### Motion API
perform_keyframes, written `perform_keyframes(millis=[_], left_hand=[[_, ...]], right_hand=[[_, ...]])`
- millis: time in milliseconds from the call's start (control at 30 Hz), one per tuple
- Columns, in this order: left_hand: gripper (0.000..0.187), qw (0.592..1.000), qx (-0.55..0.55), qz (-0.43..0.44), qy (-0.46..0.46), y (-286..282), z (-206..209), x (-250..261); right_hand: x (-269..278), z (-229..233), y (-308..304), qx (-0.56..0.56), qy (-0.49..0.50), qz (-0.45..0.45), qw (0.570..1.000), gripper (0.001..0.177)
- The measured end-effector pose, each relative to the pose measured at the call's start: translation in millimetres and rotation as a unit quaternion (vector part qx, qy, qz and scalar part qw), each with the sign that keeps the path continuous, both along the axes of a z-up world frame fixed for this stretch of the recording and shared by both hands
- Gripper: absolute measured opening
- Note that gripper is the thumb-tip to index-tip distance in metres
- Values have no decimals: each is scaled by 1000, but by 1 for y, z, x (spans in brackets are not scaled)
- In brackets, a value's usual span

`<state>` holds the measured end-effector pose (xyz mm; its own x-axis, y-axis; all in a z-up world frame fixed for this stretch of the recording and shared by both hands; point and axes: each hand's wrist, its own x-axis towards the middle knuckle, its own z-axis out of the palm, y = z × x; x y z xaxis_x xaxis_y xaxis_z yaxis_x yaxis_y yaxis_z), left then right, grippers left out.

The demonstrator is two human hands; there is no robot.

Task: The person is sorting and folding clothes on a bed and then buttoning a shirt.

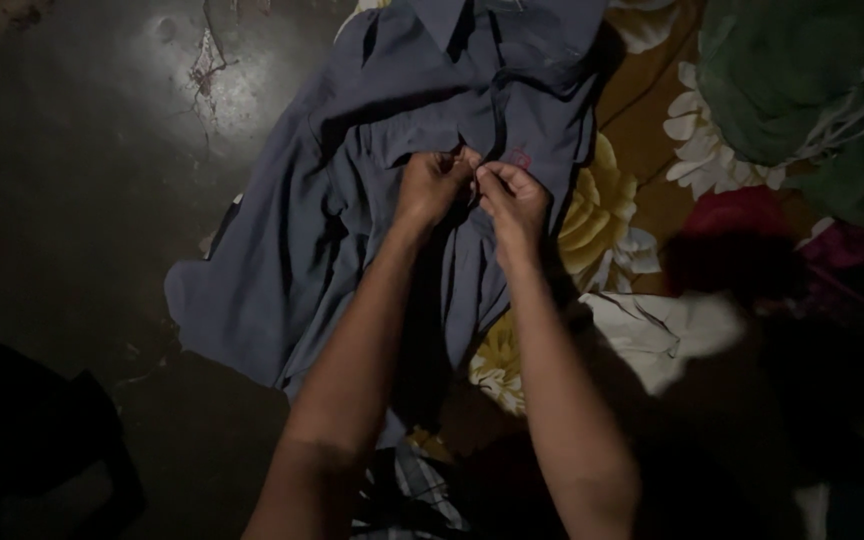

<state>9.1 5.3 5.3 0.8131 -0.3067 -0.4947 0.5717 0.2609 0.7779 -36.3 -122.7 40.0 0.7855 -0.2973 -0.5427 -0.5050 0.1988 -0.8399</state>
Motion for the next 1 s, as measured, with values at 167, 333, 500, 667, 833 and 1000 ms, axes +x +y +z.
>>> perform_keyframes(millis=[167, 333, 500, 667, 833, 1000], left_hand=[[30, 994, 85, -8, -61, 6, 16, -2], [28, 981, 126, 43, -143, 0, 11, -7], [34, 970, 230, 23, -76, -2, 15, -6], [31, 960, 239, 22, -141, 1, -1, -11], [32, 928, 326, -10, -181, 0, -16, -21], [22, 941, 280, 9, -190, 1, -8, -25]], right_hand=[[-12, -47, -2, -28, -43, -30, 998, 8], [-12, -48, 9, -130, -147, -26, 980, 13], [-4, -31, 0, -200, -118, 18, 972, 12], [21, 9, -14, -159, 75, 125, 976, 16], [31, 16, -11, -409, -34, 258, 875, 17], [37, 13, -18, -238, 110, 237, 935, 18]])
